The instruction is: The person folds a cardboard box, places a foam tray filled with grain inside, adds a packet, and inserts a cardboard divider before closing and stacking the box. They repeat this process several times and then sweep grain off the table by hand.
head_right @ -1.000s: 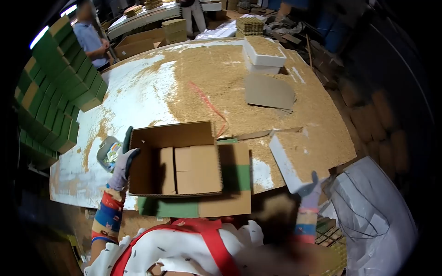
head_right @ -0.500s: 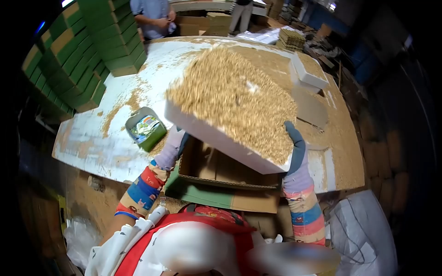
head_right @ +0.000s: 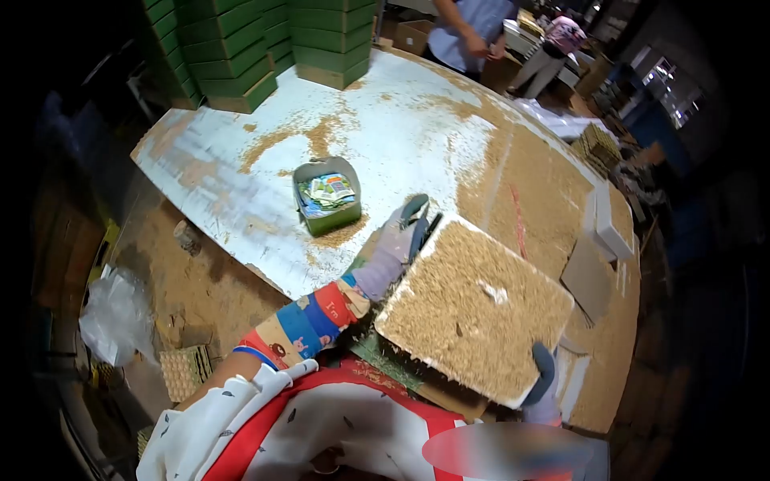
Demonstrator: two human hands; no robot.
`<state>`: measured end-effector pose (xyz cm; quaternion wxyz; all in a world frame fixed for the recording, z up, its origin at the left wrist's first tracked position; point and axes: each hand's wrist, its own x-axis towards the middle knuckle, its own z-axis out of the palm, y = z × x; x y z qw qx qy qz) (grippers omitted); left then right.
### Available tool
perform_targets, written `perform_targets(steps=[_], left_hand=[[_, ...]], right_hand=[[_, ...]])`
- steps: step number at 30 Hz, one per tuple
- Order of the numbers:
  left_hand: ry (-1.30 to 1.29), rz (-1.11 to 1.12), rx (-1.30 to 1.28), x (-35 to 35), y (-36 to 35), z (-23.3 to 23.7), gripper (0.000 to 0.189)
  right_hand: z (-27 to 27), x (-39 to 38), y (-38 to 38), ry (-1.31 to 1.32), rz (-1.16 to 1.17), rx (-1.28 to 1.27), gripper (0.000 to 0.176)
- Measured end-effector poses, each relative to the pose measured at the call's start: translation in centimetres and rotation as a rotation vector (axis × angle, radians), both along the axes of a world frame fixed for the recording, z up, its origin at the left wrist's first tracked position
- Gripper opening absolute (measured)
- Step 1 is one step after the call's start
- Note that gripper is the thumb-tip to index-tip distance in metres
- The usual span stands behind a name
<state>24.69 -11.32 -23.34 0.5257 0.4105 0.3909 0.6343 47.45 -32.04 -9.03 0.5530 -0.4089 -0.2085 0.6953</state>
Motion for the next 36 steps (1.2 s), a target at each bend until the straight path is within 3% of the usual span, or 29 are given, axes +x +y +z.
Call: perform_targets(steps=[2,4,6,9,10,12,13,14,15,16,17,18,19,20,22,23,25,27,28,29,30,32,34,36], left_hand=[[0.168,-0.054,-0.171,-1.8,-2.6,6.1,0.042],[0.289,0.103,0.102,-0.7,-2.1,4.4,0.043],[0.010,-0.108,0.099,-0.3,-0.9,2.9,0.038],[0.017,-0.348,0.026,-2.5,-2.0,5.4,0.032],[0.025,-0.310,0.014,-2.9,-2.0,5.8,0.031],[0.030,-0.285,-0.021,-2.5,-2.4,6.0,0.028],[0.176,-0.238,0.140,-2.5,-1.9,4.8,0.029],[0.209,-0.285,0.141,-2.6,-1.7,4.2,0.032],[0.208,-0.257,0.294,-2.1,-1.0,2.8,0.036],[0.247,-0.324,0.211,-3.4,-1.3,4.0,0.039],[0.290,-0.392,0.129,-4.7,-1.7,5.3,0.042],[0.287,-0.367,0.176,-5.7,0.5,3.0,0.045],[0.241,-0.312,0.106,-7.5,1.7,3.9,0.043],[0.541,-0.229,0.143,-10.4,3.9,2.6,0.046],[0.832,0.044,-0.045,-14.7,11.1,-3.0,0.046],[1.146,0.091,0.092,-17.6,13.3,-5.7,0.050],[1.546,0.023,-0.149,-19.9,15.5,-7.2,0.058],[1.664,0.008,-0.325,-20.9,17.7,-11.8,0.054],[1.840,-0.091,-0.332,-18.8,14.1,-7.0,0.046],[1.930,0.054,-0.169,-20.7,16.4,-13.0,0.039],[1.926,0.107,-0.199,-20.2,16.1,-12.4,0.037],[1.922,-0.011,-0.360,-19.3,15.3,-9.6,0.042],[1.926,0.035,-0.357,-19.9,15.0,-10.7,0.046],[1.844,0.119,-0.475,-17.8,12.4,-8.6,0.054]], right_hand=[[-0.4,-0.6,-0.3,0.049,-0.053,-0.008,0.065],[-0.2,-1.2,0.1,0.113,-0.065,-0.056,0.064],[-0.8,-0.6,1.1,0.041,-0.070,-0.115,0.062],[-4.3,1.4,3.4,-0.292,-0.080,-0.110,0.056],[-5.4,1.8,4.0,-0.405,-0.084,-0.102,0.054],[-5.4,1.3,3.6,-0.739,-0.093,-0.030,0.052],[-5.0,0.9,3.4,-1.010,-0.032,0.077,0.052],[-5.8,0.7,3.4,-1.360,-0.172,0.251,0.055],[-2.9,-1.6,3.8,-2.034,-0.216,0.562,0.057],[0.5,-3.4,4.0,-2.285,-0.052,0.611,0.056],[2.2,-4.1,4.1,-2.146,0.183,0.611,0.053],[3.3,-4.9,4.4,-1.973,0.426,0.382,0.051],[3.4,-5.4,4.9,-1.924,0.622,0.269,0.054],[3.2,-5.5,5.3,-1.853,0.793,0.152,0.056],[-1.5,-3.3,5.9,-1.846,0.826,0.229,0.063],[-3.1,-2.7,6.8,-1.750,0.880,0.159,0.065],[-5.4,-1.9,7.3,-1.618,0.913,0.103,0.068],[-5.4,-1.0,7.6,-1.532,0.894,0.118,0.067],[-5.0,-0.8,7.3,-1.457,0.896,0.118,0.065],[-4.7,-0.1,6.8,-1.389,0.896,0.140,0.064],[-3.0,0.9,7.0,-1.355,0.750,0.271,0.062],[0.5,3.0,8.2,-1.261,0.484,0.546,0.059],[2.0,9.0,10.0,-1.147,-0.036,0.285,0.057],[-4.0,20.4,12.5,-2.046,-0.225,0.321,0.073]])
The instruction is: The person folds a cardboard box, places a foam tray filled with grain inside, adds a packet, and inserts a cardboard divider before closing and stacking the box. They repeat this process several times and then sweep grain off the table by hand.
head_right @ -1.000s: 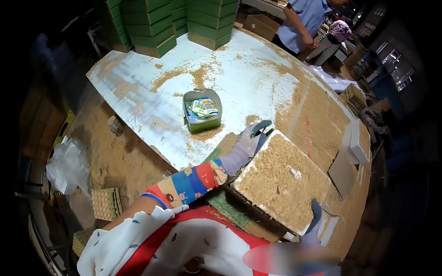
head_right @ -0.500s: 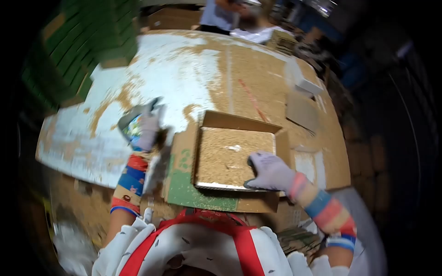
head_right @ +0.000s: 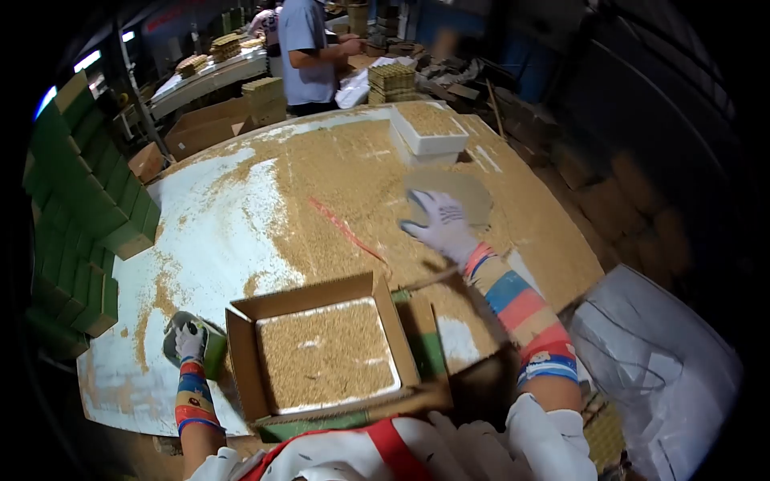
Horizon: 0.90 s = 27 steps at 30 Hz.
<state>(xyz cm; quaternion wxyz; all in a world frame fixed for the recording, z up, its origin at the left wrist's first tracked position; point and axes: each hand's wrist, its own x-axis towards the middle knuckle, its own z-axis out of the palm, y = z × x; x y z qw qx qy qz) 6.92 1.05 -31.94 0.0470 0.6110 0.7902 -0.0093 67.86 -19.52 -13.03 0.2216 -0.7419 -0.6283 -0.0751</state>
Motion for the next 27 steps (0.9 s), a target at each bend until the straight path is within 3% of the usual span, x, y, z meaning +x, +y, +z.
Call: perform_targets(steps=[2,4,6,7,8,10,12,14,15,17,18,20,22,23,25,27], left_hand=[[-0.019,0.087,-0.134,1.2,-0.9,2.2,0.055],[0.031,0.069,-0.098,0.3,-0.4,1.6,0.041],[0.127,-0.001,0.053,-0.5,-1.4,-0.1,0.038],[0.180,-0.013,0.238,-2.8,-1.1,-3.5,0.037],[0.106,-0.066,0.261,-5.7,-0.2,-6.3,0.037],[-0.179,0.060,0.033,-3.8,-1.1,-1.4,0.042],[-0.373,0.087,0.254,-2.8,-1.5,0.6,0.036],[-0.751,-0.092,0.624,1.0,-2.8,6.7,0.029],[-1.096,-0.113,0.621,3.8,-4.9,10.5,0.027],[-1.345,-0.456,0.627,10.6,-10.6,18.5,0.028],[-1.217,-0.750,0.642,13.6,-13.5,21.2,0.032],[-0.646,-1.215,0.372,17.4,-17.4,23.7,0.043],[-0.376,-1.271,0.331,18.3,-19.8,23.9,0.058],[-0.294,-1.182,0.349,17.6,-19.7,23.7,0.072],[-0.471,-0.936,0.473,15.2,-19.1,24.1,0.080],[-0.836,-0.781,0.318,12.5,-18.6,21.3,0.081]], right_hand=[[-4.4,6.7,0.9,-0.317,-0.265,-0.347,0.092],[-10.8,11.2,2.0,-0.254,-0.406,-0.460,0.104],[-16.4,9.1,2.9,-0.352,-0.420,-0.399,0.101],[-18.2,8.3,3.3,-0.308,-0.393,-0.364,0.100],[-19.3,7.8,3.5,-0.278,-0.374,-0.330,0.099],[-19.3,7.1,2.9,-0.204,-0.286,-0.522,0.097],[-16.2,7.3,2.7,-0.151,-0.281,-0.589,0.098],[-10.4,5.1,2.1,-0.089,-0.330,-0.525,0.099],[-9.6,4.6,2.1,-0.183,-0.426,-0.543,0.101],[-11.2,5.8,3.0,-0.148,-0.471,-0.624,0.103],[-11.2,6.3,3.5,-0.141,-0.482,-0.665,0.104],[-11.9,6.8,4.0,-0.193,-0.424,-0.644,0.092],[-13.6,6.7,4.8,-0.206,-0.312,-0.613,0.077],[-15.5,7.9,4.8,-0.200,-0.248,-0.592,0.068],[-17.7,7.6,2.6,-0.234,-0.086,-0.469,0.047],[-15.7,5.8,1.2,-0.467,0.236,-0.348,0.031]])
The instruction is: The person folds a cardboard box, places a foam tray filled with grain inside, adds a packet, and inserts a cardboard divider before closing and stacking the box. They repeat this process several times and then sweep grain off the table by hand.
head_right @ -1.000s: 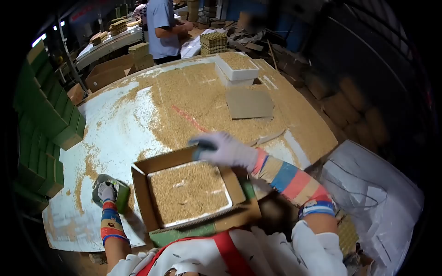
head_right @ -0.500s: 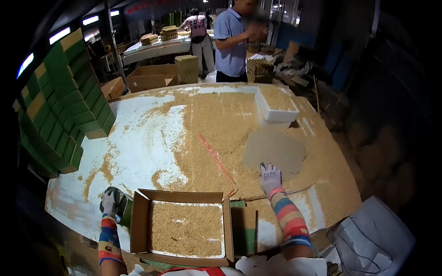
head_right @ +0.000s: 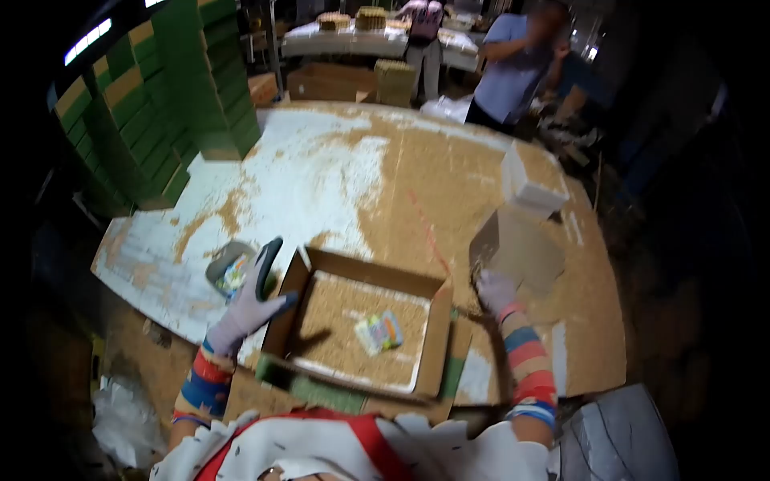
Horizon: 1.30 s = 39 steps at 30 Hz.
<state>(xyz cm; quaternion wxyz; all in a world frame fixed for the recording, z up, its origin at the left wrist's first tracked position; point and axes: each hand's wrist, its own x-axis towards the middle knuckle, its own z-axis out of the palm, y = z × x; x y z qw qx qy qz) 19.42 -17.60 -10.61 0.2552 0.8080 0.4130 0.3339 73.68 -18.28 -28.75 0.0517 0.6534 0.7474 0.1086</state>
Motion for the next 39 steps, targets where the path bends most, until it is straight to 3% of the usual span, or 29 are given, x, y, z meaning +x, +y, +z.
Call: perform_targets(steps=[1,2,3,4,5,6,7,9,10,13,15,17,18,19,20,21,23,25,27,28,29,30,31,33,34,35,36,37,39], left_hand=[[-0.219,-0.049,-0.236,-0.6,-0.1,-2.8,0.075],[-0.307,-0.047,-0.668,-1.0,-0.2,-3.9,0.071],[-0.404,-0.037,-1.095,-1.0,-0.5,-4.7,0.067],[-0.556,-0.085,-0.929,-0.1,-1.4,-5.3,0.064],[-0.701,-0.139,-0.740,0.9,-1.8,-5.8,0.060],[-0.715,-0.103,-0.855,0.9,-1.7,-6.7,0.057],[-0.879,-0.012,-0.970,2.3,-3.3,-3.6,0.053],[-1.131,-0.268,-1.011,1.4,-1.6,-7.4,0.050],[-1.060,-0.375,-0.936,1.2,-1.8,-6.4,0.049],[-0.942,-0.163,-0.952,0.4,-2.1,-5.6,0.048],[-0.830,-0.218,-0.788,-0.4,-0.2,-8.7,0.047],[-0.701,-0.245,-0.573,-1.5,0.9,-13.3,0.047],[-1.061,-0.220,-0.868,-1.4,-0.6,-10.5,0.046],[-1.224,-0.281,-0.784,-1.9,-0.2,-12.8,0.045],[-1.179,-0.311,-0.964,-2.9,1.3,-14.6,0.046],[-1.071,-0.297,-1.035,-2.9,0.9,-13.0,0.050],[-0.827,-0.288,-1.127,-1.2,-1.9,-7.8,0.059],[-0.622,-0.082,-1.274,-0.1,0.9,-10.7,0.074],[-0.033,-0.045,-0.948,1.1,1.9,-12.9,0.101],[0.246,-0.017,-0.796,1.7,2.3,-14.0,0.115],[0.344,0.041,-0.747,1.7,1.5,-9.9,0.115],[0.248,0.002,-0.762,1.5,0.8,-7.6,0.115],[0.161,-0.042,-0.779,1.3,-0.5,-6.6,0.115],[-0.173,-0.099,-0.582,1.9,-0.2,-9.6,0.114],[-0.384,-0.090,-0.669,1.5,0.6,-8.6,0.113],[-0.690,-0.189,-0.908,0.7,1.5,-3.9,0.109],[-1.024,-0.196,-1.133,0.1,3.4,-4.3,0.103],[-1.358,-0.196,-1.358,-0.7,5.5,-5.8,0.096],[-1.313,0.057,-0.668,-2.9,9.4,-10.8,0.070]], right_hand=[[3.5,-2.5,-0.8,0.140,0.041,0.163,0.026],[7.4,-5.6,-1.2,0.172,0.038,0.447,0.023],[14.4,-10.5,-2.3,0.348,-0.029,0.460,0.021],[21.5,-15.4,-3.4,0.528,-0.090,0.486,0.019],[23.5,-18.3,-4.3,0.428,0.058,0.491,0.017],[25.5,-21.3,-5.2,0.327,0.204,0.502,0.016],[26.4,-24.6,-6.6,0.142,0.367,0.307,0.015],[22.7,-29.4,-7.9,0.077,0.626,-0.067,0.014],[20.9,-31.3,-8.2,0.008,0.605,-0.283,0.013],[15.8,-32.5,-7.3,0.215,0.631,-0.474,0.015],[16.3,-32.2,-7.1,0.436,0.565,-0.594,0.022],[21.4,-29.2,-9.0,0.625,0.382,-0.644,0.032],[21.7,-26.7,-10.0,0.828,0.260,-0.513,0.031],[23.0,-24.9,-10.9,0.990,0.200,-0.331,0.035],[22.8,-23.3,-12.3,1.157,-0.012,-0.073,0.038],[21.5,-21.3,-13.1,1.423,-0.197,0.108,0.041],[16.3,-16.1,-15.0,2.042,-0.585,-0.253,0.041],[10.2,-16.6,-16.2,2.173,-0.594,-0.443,0.046],[11.1,-22.1,-16.9,1.938,-0.766,-0.328,0.047],[10.8,-23.9,-16.9,1.617,-0.540,-0.235,0.047],[9.5,-23.7,-16.2,1.512,-0.404,-0.220,0.047],[8.2,-23.5,-15.2,1.407,-0.276,-0.189,0.047],[5.4,-21.0,-15.4,1.522,-0.323,-0.214,0.046],[3.0,-16.8,-13.5,1.831,-0.382,-0.234,0.048],[2.3,-14.7,-12.0,1.983,-0.426,-0.224,0.050],[7.1,-18.7,-10.4,2.138,-0.488,-0.200,0.051],[12.2,-22.6,-8.5,2.142,-0.521,-0.230,0.052],[10.9,-22.0,-5.3,2.026,-0.618,-0.152,0.053],[11.2,-24.5,-0.1,2.170,-0.308,-0.230,0.050]])
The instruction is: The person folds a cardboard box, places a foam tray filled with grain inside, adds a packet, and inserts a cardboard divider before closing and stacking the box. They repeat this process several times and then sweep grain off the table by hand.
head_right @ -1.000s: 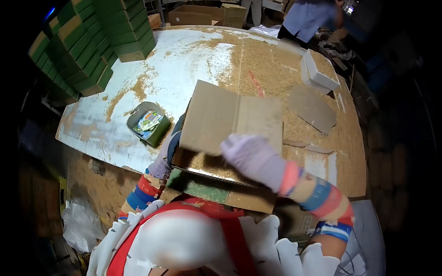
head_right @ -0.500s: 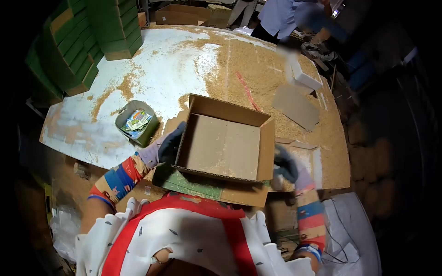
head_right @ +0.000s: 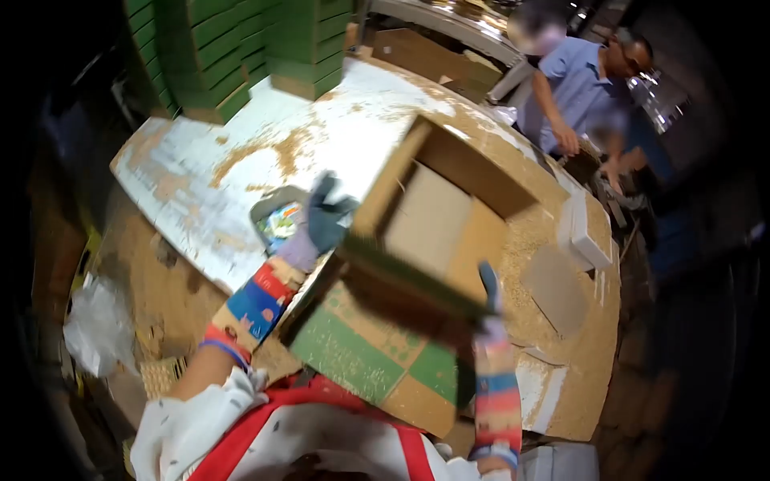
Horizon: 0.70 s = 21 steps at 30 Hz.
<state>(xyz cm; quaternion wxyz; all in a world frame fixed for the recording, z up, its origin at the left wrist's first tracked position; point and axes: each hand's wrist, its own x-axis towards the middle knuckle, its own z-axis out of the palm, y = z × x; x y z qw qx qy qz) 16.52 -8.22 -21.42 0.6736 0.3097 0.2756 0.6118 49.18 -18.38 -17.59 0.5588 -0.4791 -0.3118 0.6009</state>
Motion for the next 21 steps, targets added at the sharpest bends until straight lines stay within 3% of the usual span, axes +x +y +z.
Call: perform_targets(steps=[1,3,4,6,8,9,10,11,13,14,15,16,17,18,19,20,21], left_hand=[[0.185,0.244,0.126,-1.2,0.9,-1.0,0.060],[0.418,0.467,0.111,-0.3,-2.8,3.5,0.052],[0.633,0.431,0.208,-0.5,-4.4,3.4,0.055],[1.127,0.132,0.582,-0.6,-8.9,1.7,0.063],[1.489,-0.154,0.744,1.4,-12.7,2.9,0.074],[1.450,-0.243,0.700,1.5,-12.2,2.1,0.084],[1.655,-0.358,0.743,1.5,-14.4,1.6,0.094],[1.712,-0.462,0.746,1.8,-15.5,0.6,0.094],[1.762,-0.545,0.759,1.5,-16.6,-1.6,0.096],[1.754,-0.523,0.764,1.7,-16.3,-2.0,0.096],[1.748,-0.507,0.756,1.8,-16.5,-2.1,0.097],[1.747,-0.502,0.740,1.6,-16.9,-2.0,0.097],[1.750,-0.490,0.741,1.8,-16.9,-1.6,0.096],[1.728,-0.481,0.757,1.7,-16.9,-1.6,0.096],[1.709,-0.471,0.764,1.6,-16.9,-1.8,0.096],[1.693,-0.465,0.768,1.6,-16.8,-1.9,0.094],[1.680,-0.432,0.789,1.6,-16.7,-1.6,0.087]], right_hand=[[0.1,-1.3,2.7,0.079,0.082,0.094,0.051],[-6.5,-0.7,11.8,0.323,0.050,0.081,0.052],[-7.9,-3.0,15.3,0.147,0.038,0.107,0.056],[-12.2,-6.5,20.3,-0.179,-0.032,0.143,0.065],[-16.2,-8.3,24.2,-0.440,-0.054,0.129,0.076],[-15.3,-8.0,24.2,-0.812,0.048,-0.048,0.073],[-12.7,-8.0,23.5,-1.175,0.157,-0.242,0.071],[-9.6,-7.6,21.7,-1.441,0.250,-0.157,0.073],[-6.4,-5.0,18.2,-1.580,-0.038,0.183,0.072],[-5.4,-3.2,16.7,-1.829,-0.287,0.248,0.079],[-6.3,-0.2,15.2,-2.091,-0.453,0.116,0.086],[-7.5,3.1,13.1,-2.151,-0.496,-0.036,0.088],[-7.6,5.7,10.4,-2.090,-0.291,-0.348,0.089],[-11.9,9.6,8.0,-1.973,-0.337,-0.332,0.085],[-12.0,11.8,4.6,-1.863,-0.333,-0.156,0.068],[-11.8,13.4,0.9,-1.859,-0.257,0.074,0.047],[-9.4,13.0,-3.4,-1.938,-0.283,0.318,0.038]])
